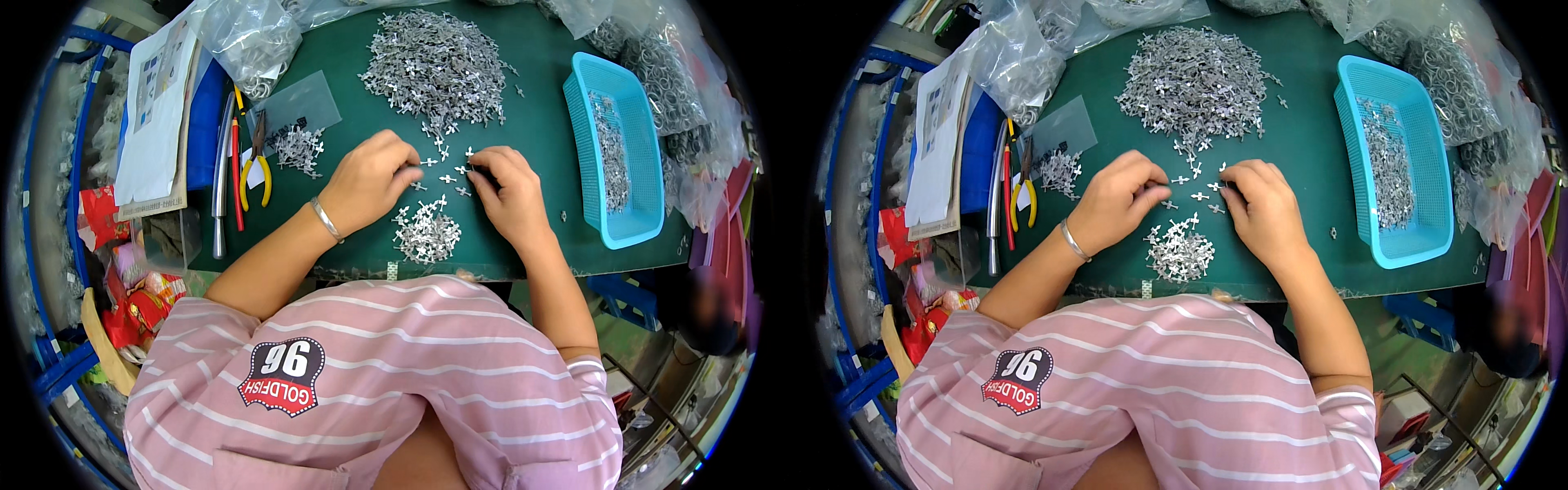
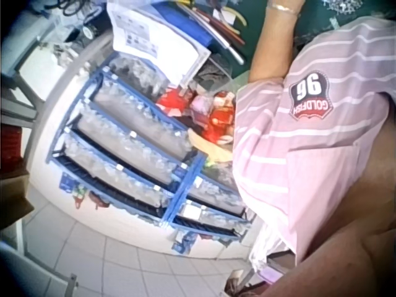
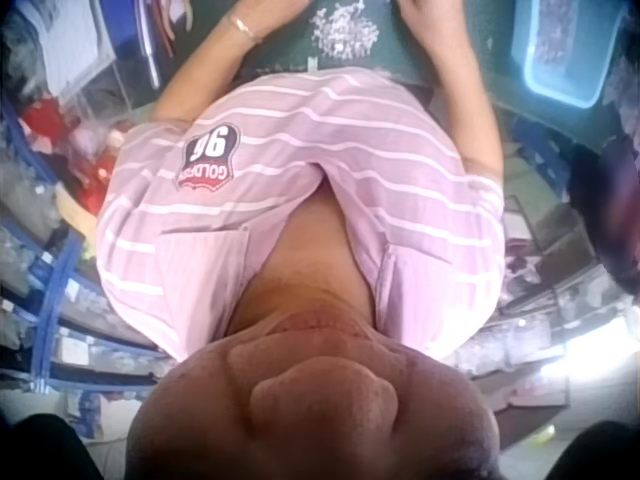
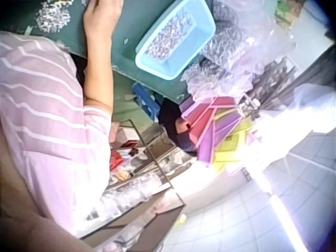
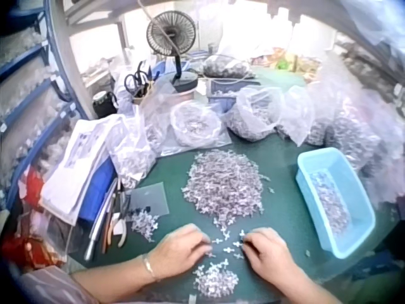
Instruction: The person sorts small metal crosses by hand, picking them from a large pile and organizing them into smaller groups on the desk surface.
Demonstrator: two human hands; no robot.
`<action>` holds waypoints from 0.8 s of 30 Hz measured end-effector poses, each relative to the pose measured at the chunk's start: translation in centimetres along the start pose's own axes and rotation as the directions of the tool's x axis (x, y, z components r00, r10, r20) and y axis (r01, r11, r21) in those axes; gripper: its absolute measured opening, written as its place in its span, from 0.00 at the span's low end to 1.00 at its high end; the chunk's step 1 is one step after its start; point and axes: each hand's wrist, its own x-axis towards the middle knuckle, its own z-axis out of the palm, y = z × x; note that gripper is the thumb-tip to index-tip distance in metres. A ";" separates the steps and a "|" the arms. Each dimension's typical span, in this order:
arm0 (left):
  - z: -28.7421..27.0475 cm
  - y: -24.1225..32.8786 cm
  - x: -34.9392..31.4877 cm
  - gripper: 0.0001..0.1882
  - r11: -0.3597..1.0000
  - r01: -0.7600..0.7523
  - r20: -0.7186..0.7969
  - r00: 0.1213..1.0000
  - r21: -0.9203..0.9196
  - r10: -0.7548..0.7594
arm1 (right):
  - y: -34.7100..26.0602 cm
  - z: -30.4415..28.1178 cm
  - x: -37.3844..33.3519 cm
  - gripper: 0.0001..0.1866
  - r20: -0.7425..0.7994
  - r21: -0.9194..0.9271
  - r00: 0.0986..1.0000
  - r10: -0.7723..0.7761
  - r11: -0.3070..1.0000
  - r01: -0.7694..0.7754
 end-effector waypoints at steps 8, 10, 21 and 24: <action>0.8 -0.3 -0.1 0.06 0.996 -0.083 0.004 0.997 0.041 0.083 | -0.1 -0.8 -0.3 0.04 0.007 0.070 0.960 0.282 0.957 -0.281; 1.1 -0.3 0.3 0.06 0.997 -0.078 -0.046 0.996 -0.024 0.077 | 0.1 -1.2 -0.3 0.04 -0.018 -0.019 0.971 0.239 0.971 -0.239; 0.8 2.3 0.1 0.10 0.979 0.010 -0.031 0.999 -0.205 -0.017 | -0.9 0.0 -0.8 0.05 -0.070 0.065 0.982 0.174 0.983 -0.170; 0.7 2.9 -0.5 0.13 0.960 0.017 -0.023 0.999 -0.279 -0.025 | -3.2 1.8 -1.6 0.04 0.152 0.566 0.914 0.377 0.725 -0.393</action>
